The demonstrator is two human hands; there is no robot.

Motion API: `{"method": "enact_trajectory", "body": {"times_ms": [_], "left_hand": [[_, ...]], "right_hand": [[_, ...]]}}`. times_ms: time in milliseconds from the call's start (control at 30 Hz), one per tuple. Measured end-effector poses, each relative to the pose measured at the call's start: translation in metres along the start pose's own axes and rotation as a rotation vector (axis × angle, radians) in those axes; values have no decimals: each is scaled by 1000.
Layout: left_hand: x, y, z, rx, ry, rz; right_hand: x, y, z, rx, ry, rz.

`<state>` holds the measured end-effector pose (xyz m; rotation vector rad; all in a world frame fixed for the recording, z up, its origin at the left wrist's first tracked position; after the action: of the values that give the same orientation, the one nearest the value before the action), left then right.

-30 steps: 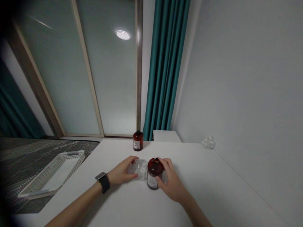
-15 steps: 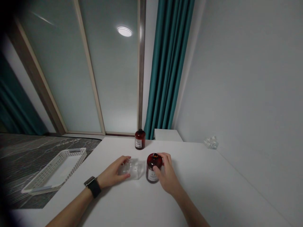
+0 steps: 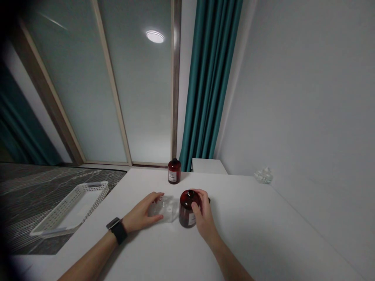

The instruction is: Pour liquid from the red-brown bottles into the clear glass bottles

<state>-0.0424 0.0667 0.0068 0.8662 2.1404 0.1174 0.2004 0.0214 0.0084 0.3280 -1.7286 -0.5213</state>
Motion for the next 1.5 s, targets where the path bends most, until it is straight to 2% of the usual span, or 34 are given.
{"method": "enact_trajectory", "body": {"times_ms": [67, 233, 467, 567, 733, 800, 900, 1133, 1333, 1500], "left_hand": [[1, 0, 1, 4, 8, -3], [0, -1, 3, 23, 30, -21], [-1, -2, 4, 23, 32, -16], [2, -2, 5, 15, 55, -28], [4, -1, 5, 1, 43, -29], [4, 0, 5, 2, 25, -26], [4, 0, 5, 8, 27, -32], [4, -1, 6, 16, 46, -35], [3, 0, 6, 26, 9, -40], [1, 0, 6, 22, -13, -43]], "right_hand": [[0, -2, 2, 1, -3, 7], [-6, -15, 4, -174, -137, 18], [-7, -20, 17, -177, -190, 28], [-7, -18, 16, -145, -157, -5], [-2, -17, 10, 7, -73, -91], [0, -18, 8, 14, -59, -93], [-2, -21, 12, -3, -34, -63], [-14, -21, 20, -118, -39, 129], [-5, -15, 16, 50, 135, 138], [-3, -12, 13, 94, 214, 163]]}}
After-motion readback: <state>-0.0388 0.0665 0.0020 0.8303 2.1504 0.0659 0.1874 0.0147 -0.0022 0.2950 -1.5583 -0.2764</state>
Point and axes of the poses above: each hand's wrist, its own y-axis towards the middle knuckle, its own z-axis out of the palm, x = y × z, the point moved 4 cm from there along y, towards the middle knuckle, and after that the axes turned 1 degree about -y, right-handed, at the moved point
